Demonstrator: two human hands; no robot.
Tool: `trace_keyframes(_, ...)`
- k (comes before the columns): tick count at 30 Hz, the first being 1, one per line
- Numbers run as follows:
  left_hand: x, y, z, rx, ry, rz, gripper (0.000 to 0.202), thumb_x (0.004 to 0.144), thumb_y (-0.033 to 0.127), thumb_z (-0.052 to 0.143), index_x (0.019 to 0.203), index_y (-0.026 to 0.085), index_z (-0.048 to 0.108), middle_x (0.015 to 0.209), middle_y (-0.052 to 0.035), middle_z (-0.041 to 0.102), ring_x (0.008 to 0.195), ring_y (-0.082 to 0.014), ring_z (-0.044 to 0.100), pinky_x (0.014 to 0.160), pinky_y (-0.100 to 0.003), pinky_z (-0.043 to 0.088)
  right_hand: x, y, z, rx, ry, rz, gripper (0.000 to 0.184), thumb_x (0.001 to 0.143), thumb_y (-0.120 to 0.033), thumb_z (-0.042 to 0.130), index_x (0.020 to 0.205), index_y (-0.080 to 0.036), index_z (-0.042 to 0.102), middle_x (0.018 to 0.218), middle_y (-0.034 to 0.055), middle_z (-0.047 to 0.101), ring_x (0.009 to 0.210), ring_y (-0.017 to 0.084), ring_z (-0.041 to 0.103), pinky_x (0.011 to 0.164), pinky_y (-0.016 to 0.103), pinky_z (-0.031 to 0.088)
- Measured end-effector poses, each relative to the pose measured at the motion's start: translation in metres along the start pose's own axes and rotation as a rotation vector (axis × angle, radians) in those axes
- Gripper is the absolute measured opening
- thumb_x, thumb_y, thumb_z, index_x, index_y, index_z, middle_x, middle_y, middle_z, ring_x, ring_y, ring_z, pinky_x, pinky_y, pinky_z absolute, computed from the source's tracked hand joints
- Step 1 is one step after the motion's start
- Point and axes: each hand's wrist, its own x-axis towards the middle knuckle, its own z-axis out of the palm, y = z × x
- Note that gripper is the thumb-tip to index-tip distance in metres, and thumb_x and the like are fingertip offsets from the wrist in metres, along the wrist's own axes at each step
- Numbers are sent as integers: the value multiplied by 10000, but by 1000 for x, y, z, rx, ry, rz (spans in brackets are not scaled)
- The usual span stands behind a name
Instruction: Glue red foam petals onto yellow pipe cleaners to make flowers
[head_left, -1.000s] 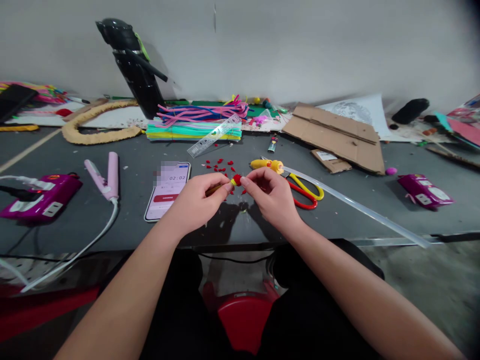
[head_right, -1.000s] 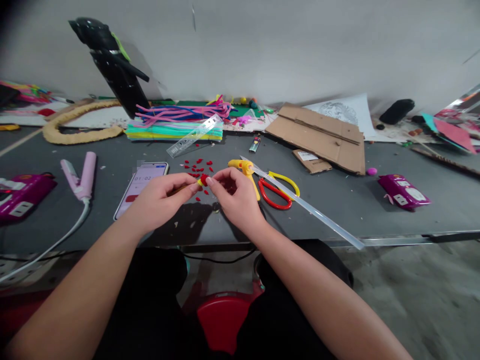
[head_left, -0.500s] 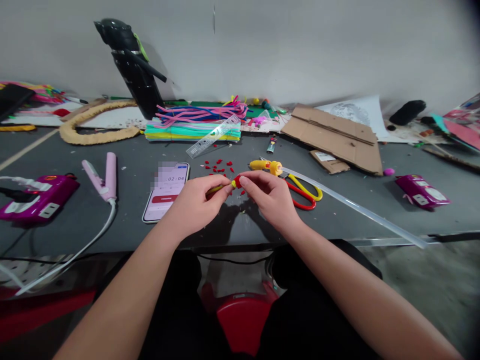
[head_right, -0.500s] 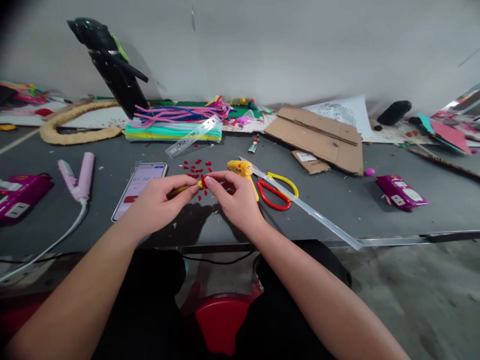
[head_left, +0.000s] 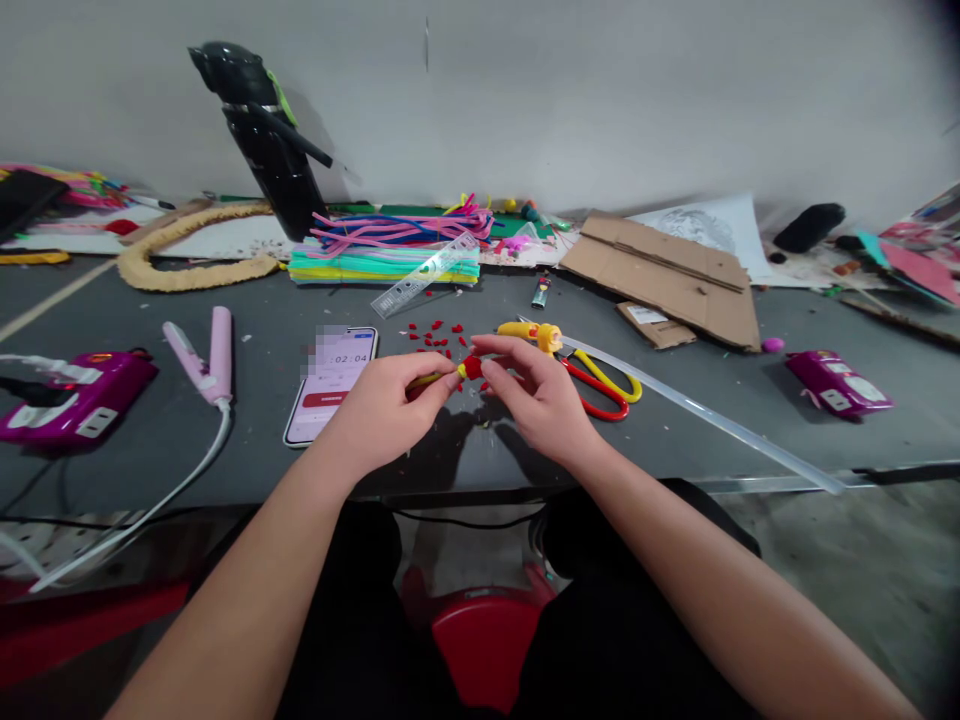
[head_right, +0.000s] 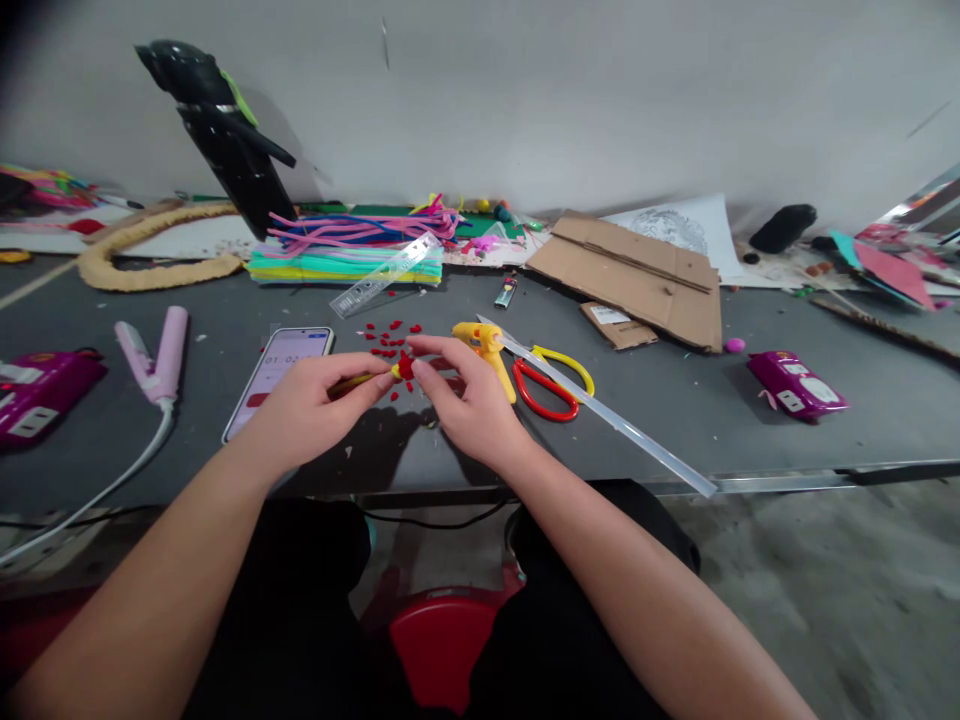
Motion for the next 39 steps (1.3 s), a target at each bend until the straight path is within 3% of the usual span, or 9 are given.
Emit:
trace_keyframes(4, -2, -2, -2, 20, 12, 20, 237, 921, 345, 561, 963, 191, 736, 965, -31, 754, 809, -165, 656, 692, -250, 461, 0, -1, -4, -124, -54, -168, 286, 937, -261, 590, 1214, -248, 663, 1259, 75, 648, 1157, 197, 615, 926, 336, 562)
trace_keyframes(8, -4, -1, -2, 46, 21, 42, 238, 917, 344, 569, 966, 190, 744, 987, -41, 761, 822, -177, 671, 705, -258, 476, 2, 0, -3, -133, -52, -208, 237, 928, -221, 607, 1143, -247, 702, 1212, 71, 666, 1161, 193, 622, 968, 352, 549)
trace_keyframes(13, -4, 1, -4, -32, 5, 54, 256, 920, 375, 575, 940, 188, 749, 953, -36, 761, 796, -166, 668, 679, -241, 487, 2, -1, -3, -109, -22, -240, 175, 911, -231, 641, 1062, -231, 731, 1119, 69, 702, 1074, 186, 661, 957, 360, 557)
trace_keyframes(22, -4, -1, -9, -179, -37, 25, 263, 901, 407, 612, 930, 184, 748, 802, -13, 711, 641, -114, 559, 555, -214, 420, -1, -7, -7, -114, -25, -314, 224, 881, -215, 684, 1098, -239, 734, 1122, 66, 706, 1027, 183, 679, 912, 341, 569)
trace_keyframes(32, -3, 3, -11, -371, -85, -35, 268, 878, 422, 651, 925, 179, 753, 871, -38, 724, 759, -150, 615, 661, -240, 472, -5, -7, -4, -236, 106, -482, 205, 879, -208, 688, 1072, -254, 741, 1057, 44, 751, 959, 187, 714, 898, 355, 596)
trace_keyframes(39, -3, 5, -11, -203, -1, -8, 282, 874, 416, 642, 949, 173, 765, 869, -54, 748, 716, -158, 634, 617, -239, 484, -9, -7, -4, -26, 35, -285, 540, 851, -268, 733, 1363, -251, 561, 1282, 88, 665, 1058, 198, 696, 947, 378, 604)
